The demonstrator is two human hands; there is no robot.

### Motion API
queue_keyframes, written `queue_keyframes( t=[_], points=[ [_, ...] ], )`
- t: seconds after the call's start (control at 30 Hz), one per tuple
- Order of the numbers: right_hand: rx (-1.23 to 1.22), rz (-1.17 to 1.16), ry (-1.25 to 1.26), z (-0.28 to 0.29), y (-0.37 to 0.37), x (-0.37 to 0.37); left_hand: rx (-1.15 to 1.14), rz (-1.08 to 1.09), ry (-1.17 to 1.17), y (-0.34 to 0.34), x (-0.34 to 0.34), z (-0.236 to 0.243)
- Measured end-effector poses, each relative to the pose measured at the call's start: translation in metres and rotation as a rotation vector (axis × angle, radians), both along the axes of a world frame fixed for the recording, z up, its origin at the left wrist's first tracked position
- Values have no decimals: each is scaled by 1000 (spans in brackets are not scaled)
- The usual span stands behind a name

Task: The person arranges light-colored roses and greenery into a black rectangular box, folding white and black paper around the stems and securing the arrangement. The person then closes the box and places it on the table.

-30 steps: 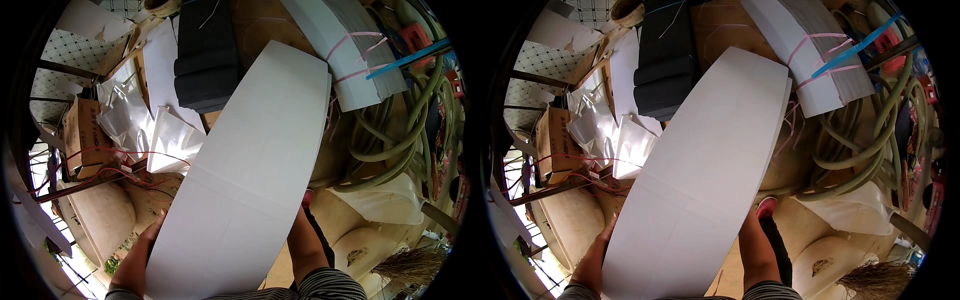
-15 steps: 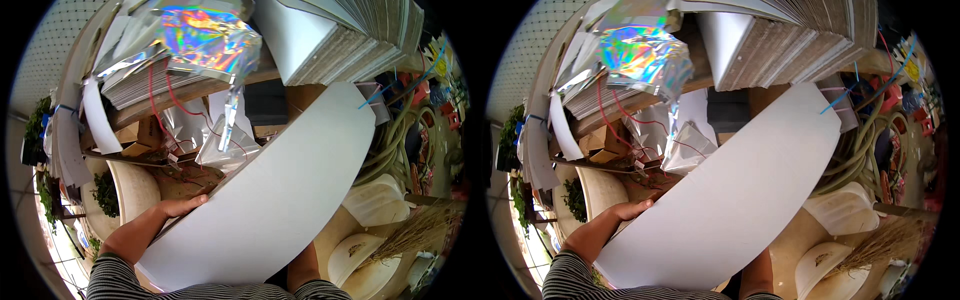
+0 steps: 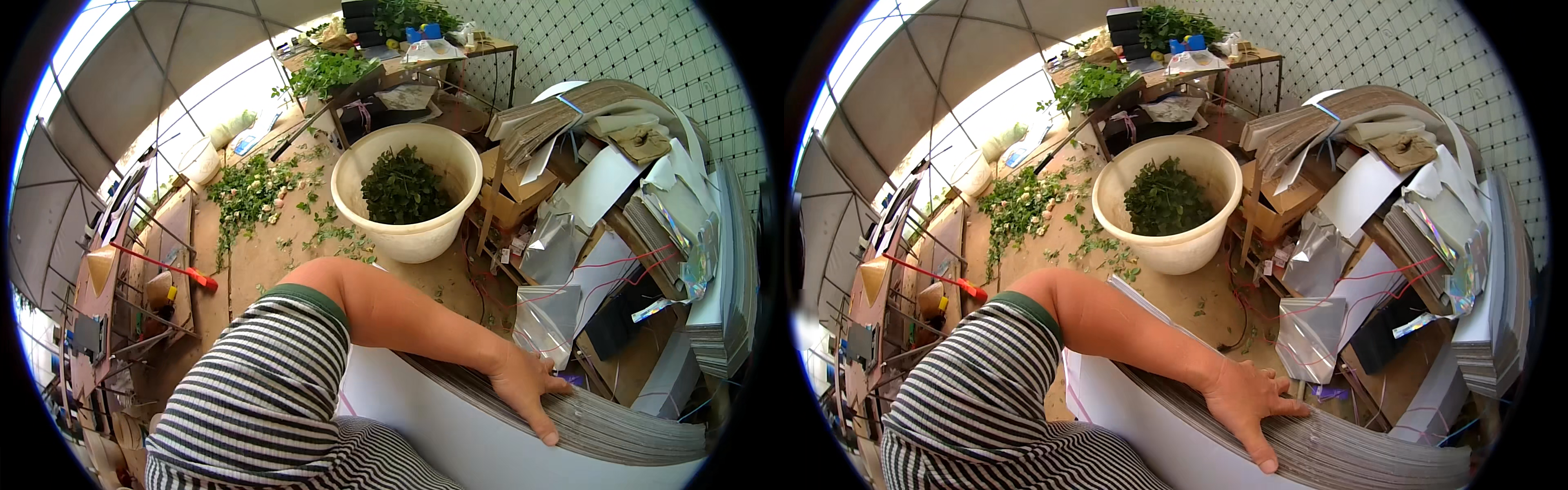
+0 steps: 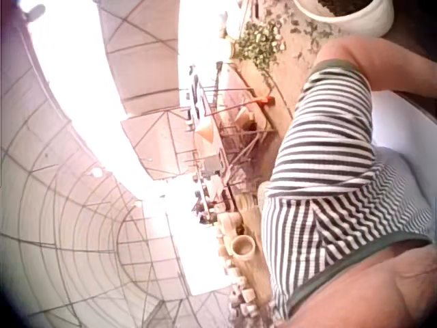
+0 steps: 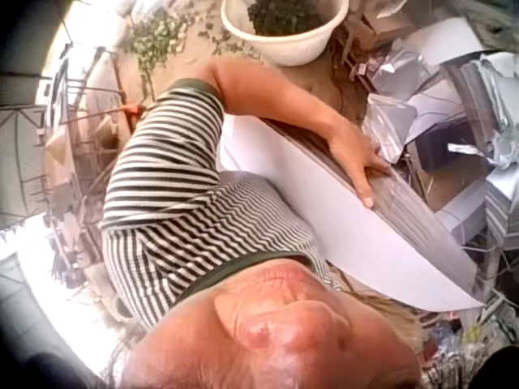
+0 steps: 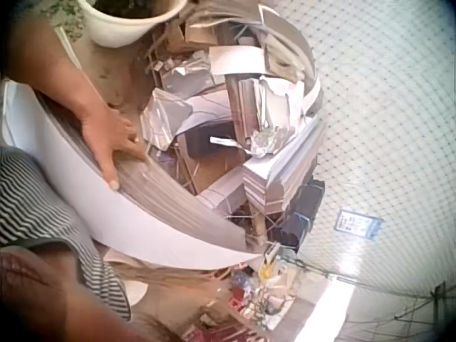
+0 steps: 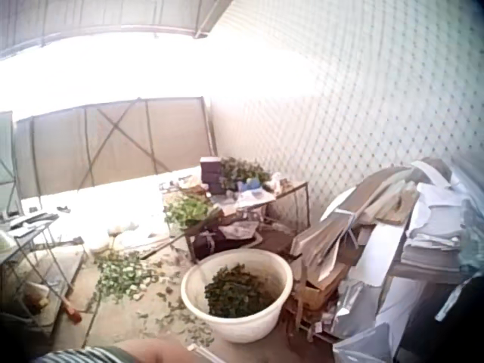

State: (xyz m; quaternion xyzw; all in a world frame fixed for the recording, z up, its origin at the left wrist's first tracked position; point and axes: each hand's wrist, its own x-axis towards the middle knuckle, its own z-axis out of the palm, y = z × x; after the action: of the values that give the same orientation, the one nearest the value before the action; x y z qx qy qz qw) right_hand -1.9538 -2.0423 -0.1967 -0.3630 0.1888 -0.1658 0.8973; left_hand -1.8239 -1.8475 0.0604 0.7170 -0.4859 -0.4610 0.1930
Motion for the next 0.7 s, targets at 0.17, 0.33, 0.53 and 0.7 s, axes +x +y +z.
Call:
queue_keyframes(
  t=[0.17, 0.33, 0.53, 0.7],
  points=[
    [2, 197, -288, 90, 66, 17, -312, -60, -497, 156, -61, 126],
    [49, 453, -650, 179, 146, 42, -735, 116, -808, 314, -79, 154],
    [135, 1022, -966, 270, 301, 131, -754, 291, -997, 499, -83, 191],
    [180, 1175, -1106, 275, 406, 230, -744, 392, -964, 625, -62, 210]
  ],
)
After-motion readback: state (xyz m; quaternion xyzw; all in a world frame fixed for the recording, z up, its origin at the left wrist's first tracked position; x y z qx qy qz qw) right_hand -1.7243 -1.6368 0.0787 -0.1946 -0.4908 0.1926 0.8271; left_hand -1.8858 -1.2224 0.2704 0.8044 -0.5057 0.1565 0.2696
